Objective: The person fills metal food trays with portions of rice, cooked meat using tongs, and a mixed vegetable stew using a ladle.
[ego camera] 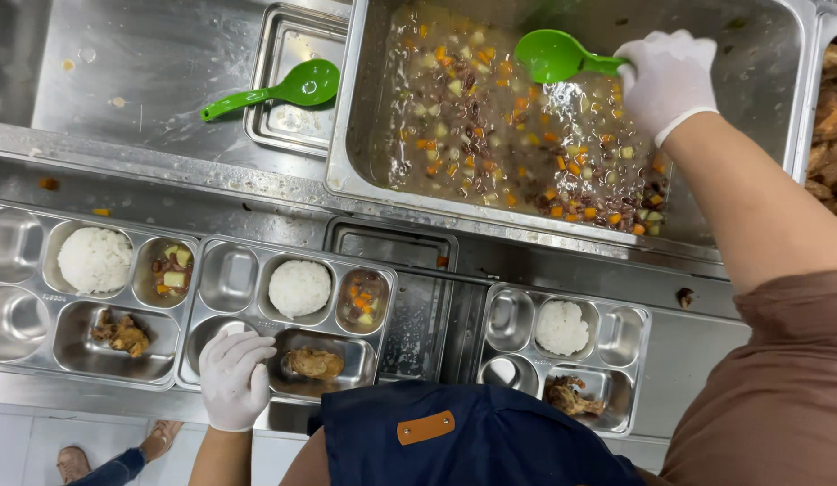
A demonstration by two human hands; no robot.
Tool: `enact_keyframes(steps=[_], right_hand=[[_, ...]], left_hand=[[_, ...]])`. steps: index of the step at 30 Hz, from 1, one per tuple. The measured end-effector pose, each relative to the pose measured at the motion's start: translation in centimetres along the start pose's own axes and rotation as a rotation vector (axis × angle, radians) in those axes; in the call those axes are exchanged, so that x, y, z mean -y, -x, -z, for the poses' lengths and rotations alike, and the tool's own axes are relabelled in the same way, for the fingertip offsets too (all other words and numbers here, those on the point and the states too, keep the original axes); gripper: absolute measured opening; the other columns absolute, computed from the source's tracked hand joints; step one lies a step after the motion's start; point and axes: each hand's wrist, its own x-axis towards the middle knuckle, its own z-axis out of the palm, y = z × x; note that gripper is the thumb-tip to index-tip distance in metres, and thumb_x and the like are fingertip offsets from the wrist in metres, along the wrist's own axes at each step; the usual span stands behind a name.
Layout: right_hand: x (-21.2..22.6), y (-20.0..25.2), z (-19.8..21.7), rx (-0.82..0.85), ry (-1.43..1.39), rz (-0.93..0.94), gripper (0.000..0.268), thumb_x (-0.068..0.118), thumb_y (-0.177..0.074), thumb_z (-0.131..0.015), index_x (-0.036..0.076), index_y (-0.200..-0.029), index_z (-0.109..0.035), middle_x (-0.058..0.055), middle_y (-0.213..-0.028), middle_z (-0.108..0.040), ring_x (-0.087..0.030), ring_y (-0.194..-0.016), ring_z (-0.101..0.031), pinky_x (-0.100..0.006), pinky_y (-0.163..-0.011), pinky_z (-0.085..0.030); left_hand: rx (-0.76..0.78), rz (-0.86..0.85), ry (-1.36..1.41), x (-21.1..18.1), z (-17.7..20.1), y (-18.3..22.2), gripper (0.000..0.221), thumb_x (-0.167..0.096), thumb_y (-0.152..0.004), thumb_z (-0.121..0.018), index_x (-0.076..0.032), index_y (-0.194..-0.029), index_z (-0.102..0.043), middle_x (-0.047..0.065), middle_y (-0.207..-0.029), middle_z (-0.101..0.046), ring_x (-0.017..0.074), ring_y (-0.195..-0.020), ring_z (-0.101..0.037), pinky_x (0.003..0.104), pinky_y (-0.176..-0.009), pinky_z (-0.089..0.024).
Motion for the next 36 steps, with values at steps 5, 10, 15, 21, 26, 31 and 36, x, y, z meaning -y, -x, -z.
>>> enact_keyframes(steps=[5,10,15,21,26,31,36], right_hand=[[7.0,-0.2,6.4,0.428,-0.588,-0.158,0.034,0.02,-0.105,-0.043,0.018,-0.125,-0.071,-0.01,-0.103,-0.071,-0.034,-0.091,-0.06,-0.053,-0.084,-0.039],[11.3,-1.5,6.3,0.538,-0.705,-0.083,0.036,0.022,-0.108,-0.042,0.018,-0.134,-0.067,-0.01,-0.111,-0.069,-0.03,-0.089,-0.058,-0.044,-0.076,-0.043],[13.5,-1.1,5.5,0.55,-0.62,0.24,0.034,0.029,-0.109,-0.042,0.024,-0.131,-0.067,-0.005,-0.106,-0.066,-0.027,-0.106,-0.056,-0.041,-0.096,-0.039],[15.2,0.6,5.8,0.724,-0.71,0.231,0.044,0.035,-0.104,-0.042,0.026,-0.141,-0.063,0.007,-0.142,-0.062,-0.02,-0.129,-0.055,-0.037,-0.116,-0.036],[15.2,1.3,9.2,0.757,-0.765,0.164,0.043,0.036,-0.101,-0.044,0.03,-0.138,-0.065,0.009,-0.142,-0.063,-0.018,-0.128,-0.057,-0.036,-0.114,-0.037],[15.0,2.2,11.2,0.672,-0.777,0.225,0.038,0.03,-0.104,-0.041,0.025,-0.129,-0.07,0.003,-0.113,-0.068,-0.019,-0.107,-0.059,-0.036,-0.099,-0.043],[14.6,3.7,11.2,0.472,-0.794,0.276,0.036,0.029,-0.107,-0.044,0.023,-0.133,-0.068,0.002,-0.101,-0.064,-0.02,-0.096,-0.057,-0.037,-0.092,-0.044]], left_hand=[[0.016,0.022,0.002,0.4,-0.2,0.5,0.032,-0.023,-0.097,-0.043,-0.018,-0.087,-0.073,-0.005,-0.104,-0.076,0.02,-0.106,-0.067,0.046,-0.109,-0.041],[0.012,0.027,0.009,0.1,0.1,0.0,0.028,-0.018,-0.094,-0.046,-0.018,-0.085,-0.073,-0.005,-0.103,-0.076,0.0188,-0.105,-0.067,0.045,-0.109,-0.041],[-0.018,-0.009,0.038,0.1,0.2,-0.3,0.035,-0.024,-0.099,-0.042,-0.016,-0.086,-0.073,-0.002,-0.101,-0.076,0.0198,-0.101,-0.069,0.044,-0.106,-0.042],[-0.009,-0.004,0.032,0.2,0.2,0.0,0.033,-0.023,-0.098,-0.042,-0.017,-0.086,-0.072,-0.004,-0.102,-0.076,0.019,-0.103,-0.068,0.044,-0.108,-0.04],[-0.022,0.0,0.028,0.1,0.3,0.0,0.032,-0.021,-0.097,-0.043,-0.016,-0.085,-0.073,-0.004,-0.101,-0.076,0.0186,-0.103,-0.067,0.044,-0.109,-0.041],[-0.022,0.005,0.023,0.0,0.3,0.0,0.033,-0.022,-0.096,-0.043,-0.017,-0.083,-0.073,-0.004,-0.1,-0.076,0.0184,-0.102,-0.068,0.044,-0.108,-0.041],[-0.024,-0.01,0.027,-0.1,0.5,-0.1,0.033,-0.02,-0.096,-0.043,-0.016,-0.082,-0.073,-0.003,-0.1,-0.076,0.0193,-0.102,-0.068,0.044,-0.106,-0.042]])
